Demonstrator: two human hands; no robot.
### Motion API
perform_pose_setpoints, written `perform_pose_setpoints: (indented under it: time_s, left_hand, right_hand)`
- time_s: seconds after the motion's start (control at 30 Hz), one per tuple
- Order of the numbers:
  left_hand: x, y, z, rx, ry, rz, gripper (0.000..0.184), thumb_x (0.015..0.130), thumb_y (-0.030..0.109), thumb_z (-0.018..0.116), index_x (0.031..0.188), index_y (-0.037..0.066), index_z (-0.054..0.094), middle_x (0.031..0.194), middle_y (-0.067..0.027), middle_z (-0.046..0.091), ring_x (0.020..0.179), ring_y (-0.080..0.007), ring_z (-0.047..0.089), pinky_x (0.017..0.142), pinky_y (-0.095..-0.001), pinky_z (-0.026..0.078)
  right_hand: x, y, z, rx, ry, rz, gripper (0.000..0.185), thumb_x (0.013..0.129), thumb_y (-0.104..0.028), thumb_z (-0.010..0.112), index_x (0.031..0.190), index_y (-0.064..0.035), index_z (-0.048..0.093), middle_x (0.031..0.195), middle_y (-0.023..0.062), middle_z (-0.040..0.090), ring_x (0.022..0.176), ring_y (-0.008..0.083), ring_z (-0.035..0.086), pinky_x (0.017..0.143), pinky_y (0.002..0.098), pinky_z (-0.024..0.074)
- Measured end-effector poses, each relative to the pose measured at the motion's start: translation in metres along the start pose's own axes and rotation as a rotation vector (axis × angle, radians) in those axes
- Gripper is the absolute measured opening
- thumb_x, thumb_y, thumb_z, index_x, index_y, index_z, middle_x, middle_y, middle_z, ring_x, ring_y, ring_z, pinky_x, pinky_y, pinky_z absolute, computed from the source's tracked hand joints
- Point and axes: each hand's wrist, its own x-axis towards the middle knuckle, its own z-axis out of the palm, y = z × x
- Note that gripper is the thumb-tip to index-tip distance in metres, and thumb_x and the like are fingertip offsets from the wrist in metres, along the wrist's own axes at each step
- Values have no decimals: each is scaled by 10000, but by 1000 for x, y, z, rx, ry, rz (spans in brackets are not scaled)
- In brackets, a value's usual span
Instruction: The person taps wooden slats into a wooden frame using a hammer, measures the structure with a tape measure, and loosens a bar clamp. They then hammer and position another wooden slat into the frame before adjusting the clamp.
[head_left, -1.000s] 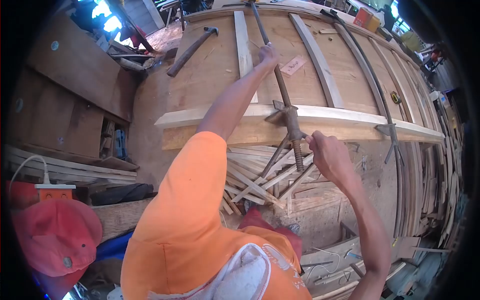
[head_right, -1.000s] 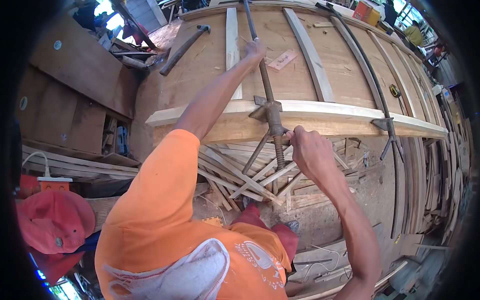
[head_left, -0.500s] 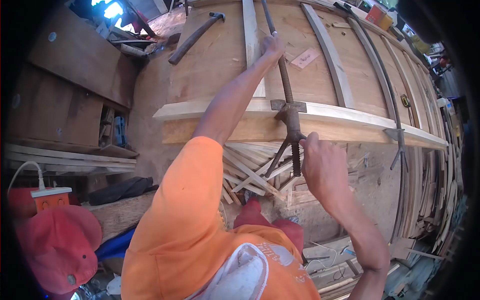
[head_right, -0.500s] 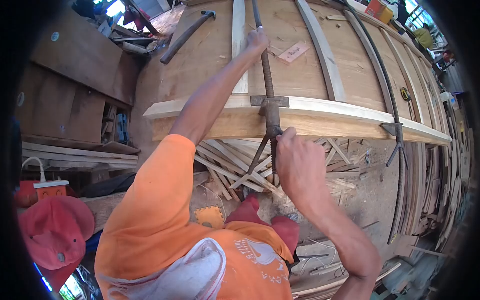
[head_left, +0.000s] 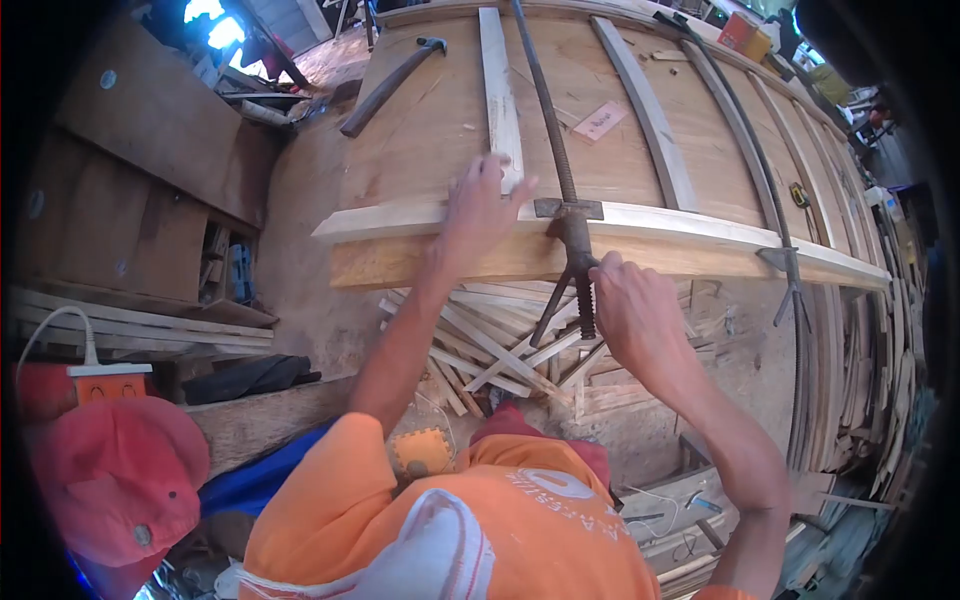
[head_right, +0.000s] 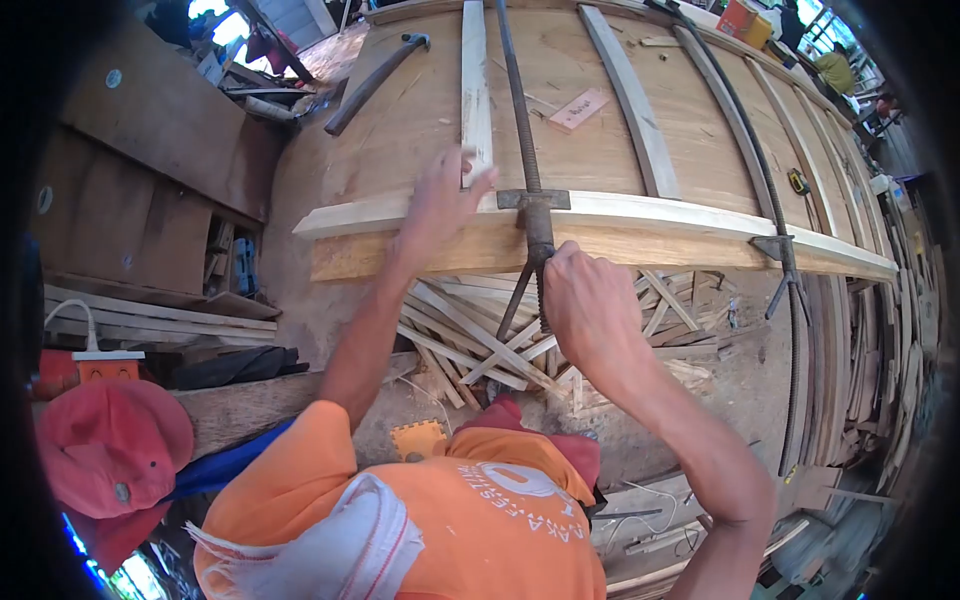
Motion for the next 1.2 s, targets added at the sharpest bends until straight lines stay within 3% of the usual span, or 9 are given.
perform_pose_setpoints:
  time_s: [0.17, 0.5, 0.57, 0.63, 0.67, 0.77, 0.87, 1.13, 1.2]
  left_hand:
    - [-43, 4, 6, 108, 64, 57, 508, 1000, 420, 689, 1277, -2, 628, 1243, -195, 583, 1202, -385, 571, 1061, -507, 405]
    - [-53, 7, 7, 82, 30, 93, 416, 982, 324, 709, 1245, 7, 651, 1203, -188, 596, 1151, -385, 579, 1019, -509, 421]
    - [-78, 25, 9, -24, 229, 144, 358, 1004, 265, 675, 1245, 3, 638, 1238, -192, 592, 1170, -386, 573, 995, -531, 431]
    - [-127, 55, 20, -82, 287, 47, 290, 1031, 223, 617, 1210, -4, 624, 1182, -208, 618, 1101, -382, 617, 926, -530, 470]
    - [-149, 69, 22, -197, 138, -71, 273, 1038, 219, 596, 1186, -9, 618, 1105, -228, 638, 1025, -402, 643, 866, -525, 489]
    - [-176, 81, 47, -312, -132, -303, 235, 1045, 207, 552, 1080, -19, 603, 818, -265, 666, 785, -471, 681, 688, -525, 514]
    - [-164, 68, 62, -275, -113, -201, 219, 1021, 190, 568, 993, -24, 610, 715, -273, 646, 736, -496, 674, 642, -544, 503]
    - [-163, 62, 89, -358, 60, -265, 200, 967, 130, 587, 880, -48, 613, 676, -247, 606, 654, -456, 648, 616, -491, 483]
    - [-166, 61, 91, -397, 50, -283, 199, 968, 153, 627, 900, -32, 597, 730, -289, 619, 735, -508, 651, 633, -546, 480]
  right_hand:
    - [-4, 1, -1, -4, 66, -88, 155, 929, -55, 596, 809, 27, 648, 760, 244, 700, 730, 378, 739, 640, 462, 587]
    - [-2, 19, 6, 137, -19, -85, 118, 949, -60, 598, 937, 32, 671, 815, 231, 664, 807, 447, 666, 749, 548, 529]
    - [4, 25, -4, 137, -126, -156, 136, 940, -57, 591, 981, 34, 683, 842, 232, 656, 855, 437, 661, 767, 532, 525]
    - [15, 26, -17, 172, -230, -105, 147, 949, -75, 593, 954, 38, 687, 847, 239, 663, 861, 442, 664, 764, 537, 523]
    - [19, 26, -20, 197, -340, -65, 168, 959, -92, 596, 928, 41, 692, 852, 247, 670, 866, 447, 668, 761, 542, 522]
    - [15, 40, 10, 240, -113, -192, 413, 1052, -217, 566, 751, 34, 696, 663, 283, 644, 731, 514, 681, 668, 564, 560]
    - [21, 33, -1, 336, -244, 6, 471, 1090, -224, 527, 744, 64, 665, 700, 333, 625, 708, 529, 645, 660, 596, 496]
    - [14, 28, -9, 480, -179, 26, 488, 1083, -250, 568, 720, 69, 630, 687, 344, 590, 703, 539, 611, 650, 582, 464]
    - [13, 27, -5, 532, -164, 84, 476, 1081, -258, 575, 740, 68, 637, 701, 338, 596, 705, 539, 607, 641, 570, 462]
